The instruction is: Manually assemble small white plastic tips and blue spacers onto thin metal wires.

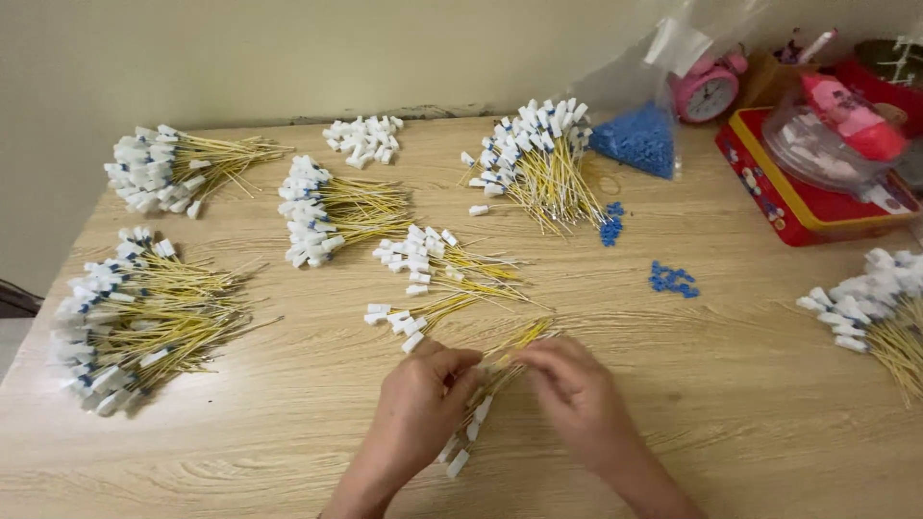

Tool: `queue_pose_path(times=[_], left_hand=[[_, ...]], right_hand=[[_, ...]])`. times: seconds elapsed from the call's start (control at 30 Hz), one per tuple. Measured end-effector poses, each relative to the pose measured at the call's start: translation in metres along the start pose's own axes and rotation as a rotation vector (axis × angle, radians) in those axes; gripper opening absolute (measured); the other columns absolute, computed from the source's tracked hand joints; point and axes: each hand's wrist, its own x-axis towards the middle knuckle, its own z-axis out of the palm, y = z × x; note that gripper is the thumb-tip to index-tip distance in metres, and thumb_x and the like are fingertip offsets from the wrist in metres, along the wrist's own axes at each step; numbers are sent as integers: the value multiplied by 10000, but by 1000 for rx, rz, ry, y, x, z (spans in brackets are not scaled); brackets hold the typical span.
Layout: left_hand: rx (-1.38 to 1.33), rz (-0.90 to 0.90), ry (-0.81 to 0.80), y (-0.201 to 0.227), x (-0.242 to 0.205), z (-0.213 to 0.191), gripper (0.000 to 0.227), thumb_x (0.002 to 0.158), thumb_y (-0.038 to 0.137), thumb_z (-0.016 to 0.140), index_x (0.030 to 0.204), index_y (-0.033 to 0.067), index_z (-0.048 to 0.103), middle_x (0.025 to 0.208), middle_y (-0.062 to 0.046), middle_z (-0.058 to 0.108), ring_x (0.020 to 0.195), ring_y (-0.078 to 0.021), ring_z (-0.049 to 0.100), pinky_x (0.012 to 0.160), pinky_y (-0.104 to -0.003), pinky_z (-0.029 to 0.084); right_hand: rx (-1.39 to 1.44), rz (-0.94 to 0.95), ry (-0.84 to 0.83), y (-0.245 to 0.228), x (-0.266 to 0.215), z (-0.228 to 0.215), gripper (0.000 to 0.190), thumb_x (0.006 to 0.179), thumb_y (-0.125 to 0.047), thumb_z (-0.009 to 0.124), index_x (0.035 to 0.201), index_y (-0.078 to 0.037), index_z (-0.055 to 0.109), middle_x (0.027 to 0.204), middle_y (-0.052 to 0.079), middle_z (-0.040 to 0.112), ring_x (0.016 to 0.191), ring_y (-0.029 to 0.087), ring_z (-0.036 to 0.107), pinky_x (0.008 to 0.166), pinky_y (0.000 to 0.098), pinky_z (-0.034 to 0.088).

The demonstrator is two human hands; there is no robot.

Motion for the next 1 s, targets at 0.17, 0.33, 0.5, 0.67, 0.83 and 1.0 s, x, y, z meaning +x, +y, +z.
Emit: queue_pose_path(times=[0.17, 0.33, 0.5, 0.67, 0.83, 1.0], left_hand=[[234, 214, 129, -47, 32, -9, 181, 881, 226, 751, 975, 83, 810, 978, -99, 772, 796, -227, 723, 714, -367, 589], [461, 235, 308, -56, 80, -19, 176, 860, 208, 760, 981, 84, 793, 924, -125, 763, 745, -262, 714, 699, -408, 572], [689, 219, 328, -72, 109, -6, 197, 841, 301, 753, 989, 173, 778, 874, -112, 736, 822, -321, 712, 735, -464, 561], [677, 177, 267, -73, 109, -4, 229, 877, 280, 738, 1078, 177, 776, 929, -89, 757, 817, -298, 726, 744, -446, 574], [611, 322, 327, -65, 91, -9, 313, 849, 237, 750, 1145, 136, 774, 1038, -120, 739, 826, -316, 719, 724, -445, 575], [397, 341, 369, -29, 52, -29, 175, 937, 184, 708, 1071, 93, 774, 993, -113, 710, 798, -290, 700, 695, -404, 560]], right_hand=[[-83, -25, 289, 56, 2, -66, 263, 938, -51, 652, 1191, -66, 722, 1097, 52, 687, 947, 129, 674, 791, 268, 569], [-397, 149, 491, 97, 5, -124, 276, 958, -92, 684, 1230, -59, 720, 1111, 121, 672, 882, 188, 679, 781, 325, 558], [-623, 135, 506, 161, 4, -164, 308, 919, -170, 687, 1194, -35, 719, 1085, 159, 723, 951, 286, 704, 851, 393, 560], [-667, 273, 494, 119, 12, -160, 306, 908, -229, 709, 1149, -42, 728, 1087, 163, 710, 959, 305, 696, 864, 406, 549], [-657, 290, 478, 100, 30, -151, 304, 903, -261, 724, 1127, -56, 734, 1079, 139, 725, 965, 280, 703, 879, 399, 550], [-639, 297, 468, 91, 45, -147, 283, 899, -222, 711, 1146, -84, 718, 1076, 103, 711, 918, 239, 706, 818, 380, 557]])
